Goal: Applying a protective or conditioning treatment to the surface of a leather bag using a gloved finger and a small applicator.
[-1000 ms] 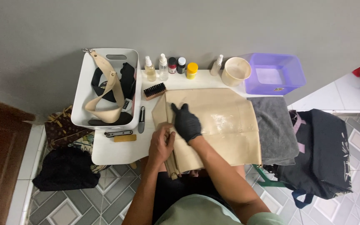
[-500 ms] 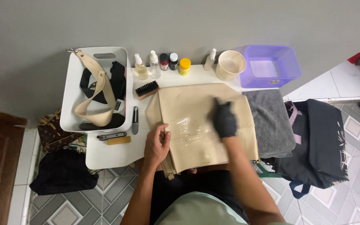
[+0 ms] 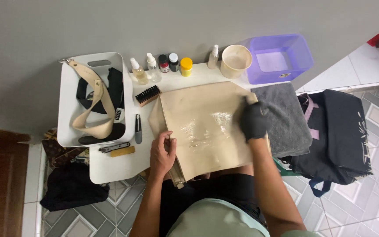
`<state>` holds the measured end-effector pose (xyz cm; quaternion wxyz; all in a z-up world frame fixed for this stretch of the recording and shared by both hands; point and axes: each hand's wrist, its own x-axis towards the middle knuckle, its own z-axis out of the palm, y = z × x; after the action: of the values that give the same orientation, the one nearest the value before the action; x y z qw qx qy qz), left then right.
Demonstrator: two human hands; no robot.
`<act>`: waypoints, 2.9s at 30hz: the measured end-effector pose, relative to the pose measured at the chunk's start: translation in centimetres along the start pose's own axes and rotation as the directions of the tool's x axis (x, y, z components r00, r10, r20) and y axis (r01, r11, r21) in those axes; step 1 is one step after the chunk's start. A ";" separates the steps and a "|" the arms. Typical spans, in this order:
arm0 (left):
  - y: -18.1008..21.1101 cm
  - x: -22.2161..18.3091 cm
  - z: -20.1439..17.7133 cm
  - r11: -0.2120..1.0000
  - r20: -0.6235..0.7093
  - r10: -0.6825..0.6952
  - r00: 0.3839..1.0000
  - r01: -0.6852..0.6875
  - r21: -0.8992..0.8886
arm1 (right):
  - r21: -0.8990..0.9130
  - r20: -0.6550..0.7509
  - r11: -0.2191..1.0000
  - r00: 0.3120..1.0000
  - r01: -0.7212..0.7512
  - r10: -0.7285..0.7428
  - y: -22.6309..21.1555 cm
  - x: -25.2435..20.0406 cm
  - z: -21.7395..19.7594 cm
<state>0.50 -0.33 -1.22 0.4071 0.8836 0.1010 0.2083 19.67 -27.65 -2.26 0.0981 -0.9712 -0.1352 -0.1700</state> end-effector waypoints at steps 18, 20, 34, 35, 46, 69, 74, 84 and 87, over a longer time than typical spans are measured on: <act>-0.2 -0.4 0.4 0.999 -0.051 -0.038 0.998 0.037 -0.011 | 0.219 0.567 0.975 0.819 -0.038 -0.095 -10.7 -2.7 -2.6; -0.9 -0.7 0.8 0.996 -0.046 -0.077 0.996 0.079 0.036 | 0.004 -0.017 1.000 1.000 -0.002 0.002 -4.8 -3.3 -1.4; 1.4 -0.3 0.0 0.998 -0.070 -0.059 0.996 0.059 -0.013 | 0.323 0.226 0.921 0.927 0.219 -0.300 -17.8 -6.2 -5.2; 1.6 -0.2 -0.2 0.997 -0.056 -0.066 0.996 0.064 -0.033 | 0.326 0.357 0.927 0.884 0.185 -0.302 -17.9 -6.7 -3.0; -0.1 -0.3 -0.2 1.000 -0.056 -0.003 0.998 0.002 -0.027 | -0.268 -0.229 0.961 0.964 0.068 -0.132 5.8 -3.2 0.6; -0.8 -0.5 0.2 1.000 -0.004 0.023 1.000 -0.023 -0.015 | 0.051 -0.086 0.999 0.996 -0.019 0.024 7.5 -5.0 2.3; -0.3 -0.3 0.3 0.999 -0.015 -0.043 0.999 0.044 0.022 | -0.044 -0.416 0.942 0.851 0.334 -0.321 -3.3 -7.1 6.6; 0.8 0.0 -0.1 0.997 -0.017 -0.069 0.997 0.068 -0.040 | 0.202 0.331 0.979 0.940 0.020 -0.087 -9.4 -5.2 -5.3; 0.6 0.0 -0.1 0.996 0.002 -0.084 0.996 0.084 0.019 | 0.138 0.442 0.910 0.846 -0.392 0.297 -2.5 -4.3 -5.7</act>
<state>0.43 -0.68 -0.67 0.4074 0.8825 0.1395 0.1891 13.28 -27.64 1.80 0.2048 -0.9759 0.0066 0.0751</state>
